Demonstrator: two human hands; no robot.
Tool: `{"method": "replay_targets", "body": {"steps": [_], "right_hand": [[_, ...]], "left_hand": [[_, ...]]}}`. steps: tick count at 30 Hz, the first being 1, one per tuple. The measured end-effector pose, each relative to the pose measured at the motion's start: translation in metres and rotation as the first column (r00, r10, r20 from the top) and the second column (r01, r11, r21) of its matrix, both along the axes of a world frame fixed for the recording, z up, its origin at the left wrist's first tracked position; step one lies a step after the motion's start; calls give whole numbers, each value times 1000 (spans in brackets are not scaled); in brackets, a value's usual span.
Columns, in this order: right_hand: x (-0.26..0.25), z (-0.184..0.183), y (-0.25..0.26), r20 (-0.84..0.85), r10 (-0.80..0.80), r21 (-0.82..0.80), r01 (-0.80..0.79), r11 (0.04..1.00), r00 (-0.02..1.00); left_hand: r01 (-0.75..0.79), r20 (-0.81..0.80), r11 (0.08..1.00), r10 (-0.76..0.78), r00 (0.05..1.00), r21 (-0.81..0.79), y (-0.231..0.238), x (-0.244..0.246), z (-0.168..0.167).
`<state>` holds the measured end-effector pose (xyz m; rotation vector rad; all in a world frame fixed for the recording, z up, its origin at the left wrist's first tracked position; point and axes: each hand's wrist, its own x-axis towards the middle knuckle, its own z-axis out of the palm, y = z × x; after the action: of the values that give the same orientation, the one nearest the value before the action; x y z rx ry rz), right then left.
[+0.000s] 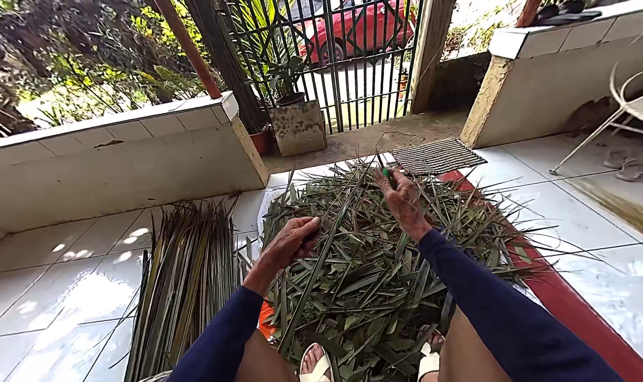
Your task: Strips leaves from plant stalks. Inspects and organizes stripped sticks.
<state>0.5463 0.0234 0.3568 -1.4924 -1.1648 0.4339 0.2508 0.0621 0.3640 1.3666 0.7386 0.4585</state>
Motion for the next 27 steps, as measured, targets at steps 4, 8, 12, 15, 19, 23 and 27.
{"method": "replay_targets", "body": {"steps": [4, 8, 12, 15, 19, 23, 27], "right_hand": [[-46, -8, -22, 15, 223, -77, -221, 972, 975], [-57, -6, -30, 77, 190, -83, -184, 979, 979], [-37, -6, -27, 204, 99, 3, -102, 995, 974], [-28, -9, -27, 212, 110, 6, -113, 994, 971], [-21, -11, -26, 241, 128, 37, -141, 989, 962], [-18, -4, -25, 190, 105, 23, -111, 994, 976], [-2, -5, -8, 138, 26, 35, -31, 999, 990]], "left_hand": [[-73, -60, 985, 83, 995, 155, -3, 21, 4], [-70, -65, 972, 87, 994, 222, -5, 37, 7], [-75, -63, 971, 91, 994, 227, -5, 40, 9], [-62, -61, 974, 76, 995, 217, -2, 35, 7], [-30, -19, 988, 33, 999, 153, -1, 28, 5], [5, 8, 996, -6, 1000, 93, -1, 24, 7], [47, 4, 996, -47, 999, 69, -1, 19, 8]]}}
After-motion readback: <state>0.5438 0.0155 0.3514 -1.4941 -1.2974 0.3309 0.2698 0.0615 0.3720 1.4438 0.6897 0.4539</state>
